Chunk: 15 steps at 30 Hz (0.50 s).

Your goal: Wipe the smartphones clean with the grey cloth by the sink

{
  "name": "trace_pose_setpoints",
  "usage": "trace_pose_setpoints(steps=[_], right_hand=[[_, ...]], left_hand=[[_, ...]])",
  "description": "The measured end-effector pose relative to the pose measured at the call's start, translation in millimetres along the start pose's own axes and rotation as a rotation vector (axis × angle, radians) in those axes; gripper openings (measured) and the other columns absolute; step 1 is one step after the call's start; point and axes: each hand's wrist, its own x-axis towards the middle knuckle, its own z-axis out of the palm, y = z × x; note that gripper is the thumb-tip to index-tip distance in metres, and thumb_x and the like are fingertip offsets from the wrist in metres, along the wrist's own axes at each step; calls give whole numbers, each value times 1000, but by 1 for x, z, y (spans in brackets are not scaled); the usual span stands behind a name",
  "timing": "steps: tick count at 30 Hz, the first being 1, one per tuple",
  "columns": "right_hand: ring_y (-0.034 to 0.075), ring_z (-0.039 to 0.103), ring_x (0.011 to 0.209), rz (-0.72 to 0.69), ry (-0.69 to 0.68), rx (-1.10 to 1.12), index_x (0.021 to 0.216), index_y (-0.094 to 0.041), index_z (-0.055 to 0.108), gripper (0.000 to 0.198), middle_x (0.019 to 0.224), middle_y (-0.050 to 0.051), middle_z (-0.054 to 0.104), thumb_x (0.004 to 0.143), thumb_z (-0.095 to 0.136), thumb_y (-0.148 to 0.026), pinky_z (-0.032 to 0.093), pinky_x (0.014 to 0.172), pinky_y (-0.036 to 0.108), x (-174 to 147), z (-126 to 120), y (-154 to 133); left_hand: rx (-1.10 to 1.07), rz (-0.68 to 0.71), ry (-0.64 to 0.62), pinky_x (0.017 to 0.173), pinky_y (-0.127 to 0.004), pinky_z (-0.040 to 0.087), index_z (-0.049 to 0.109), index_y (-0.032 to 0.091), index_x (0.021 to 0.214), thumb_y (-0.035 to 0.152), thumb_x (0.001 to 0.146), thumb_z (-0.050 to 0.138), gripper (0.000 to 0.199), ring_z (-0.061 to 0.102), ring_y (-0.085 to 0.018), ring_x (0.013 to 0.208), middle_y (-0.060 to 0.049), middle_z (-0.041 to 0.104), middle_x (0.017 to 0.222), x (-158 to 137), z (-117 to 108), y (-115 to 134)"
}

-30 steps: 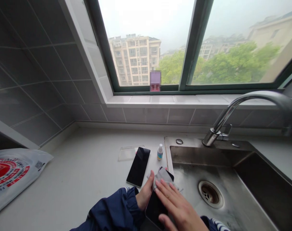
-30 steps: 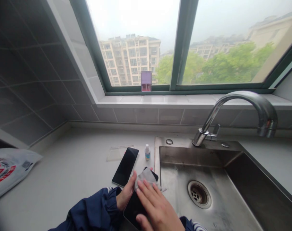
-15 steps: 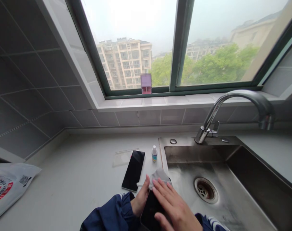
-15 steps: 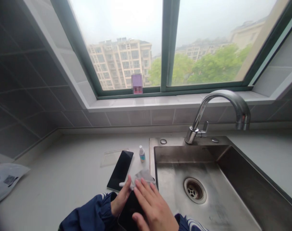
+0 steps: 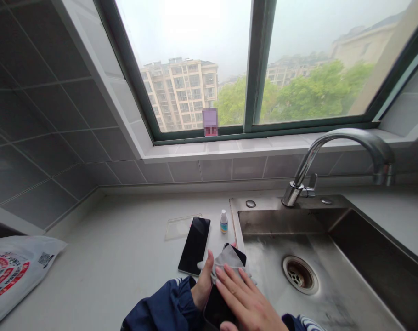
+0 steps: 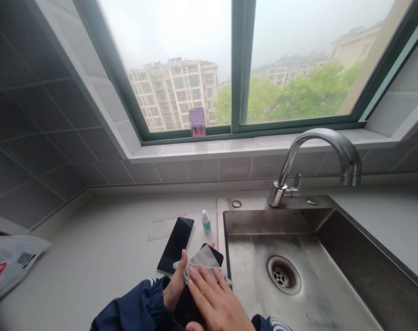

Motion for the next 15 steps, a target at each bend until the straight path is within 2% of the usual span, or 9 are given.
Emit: trace_pose_setpoints(steps=[3, 6, 9, 12, 15], right_hand=[[30, 30, 139, 50, -13, -8, 137, -4, 48, 56, 147, 15, 38, 94, 53, -38, 29, 112, 45, 0, -1, 0], [27, 39, 134, -56, 12, -8, 132, -8, 54, 47, 142, 12, 46, 96, 53, -38, 30, 111, 40, 3, -6, -2], [22, 50, 126, -174, 24, -7, 125, -15, 61, 30, 136, 5, 52, 96, 54, -21, 32, 110, 34, 7, -14, -4], [20, 54, 121, -222, 26, 47, 117, -19, 66, 24, 131, 1, 58, 97, 53, -21, 35, 108, 33, 11, -19, -6], [18, 56, 119, -238, 76, 122, 114, -19, 68, 23, 126, -1, 62, 99, 50, -21, 36, 107, 30, 12, -20, -5]], left_hand=[[-89, 75, 12, 108, -34, 32, 60, 11, 123, 66, 80, 51, 70, 63, -23, 107, -13, 69, 111, 1, 2, 1], [-43, 126, 45, 96, -41, 40, 48, 12, 134, 71, 80, 44, 81, 67, -26, 94, -16, 71, 102, 2, 1, 4], [44, 68, 44, 79, -42, 45, 40, 8, 138, 84, 71, 35, 101, 68, -31, 81, -21, 70, 95, 2, -2, 6], [124, 76, 63, 66, -37, 44, 43, 7, 134, 85, 74, 25, 100, 67, -28, 70, -23, 69, 94, 2, -2, 6], [188, 119, 98, 62, -33, 43, 53, 5, 120, 81, 78, 18, 93, 65, -24, 67, -23, 69, 93, 1, 2, 6]])
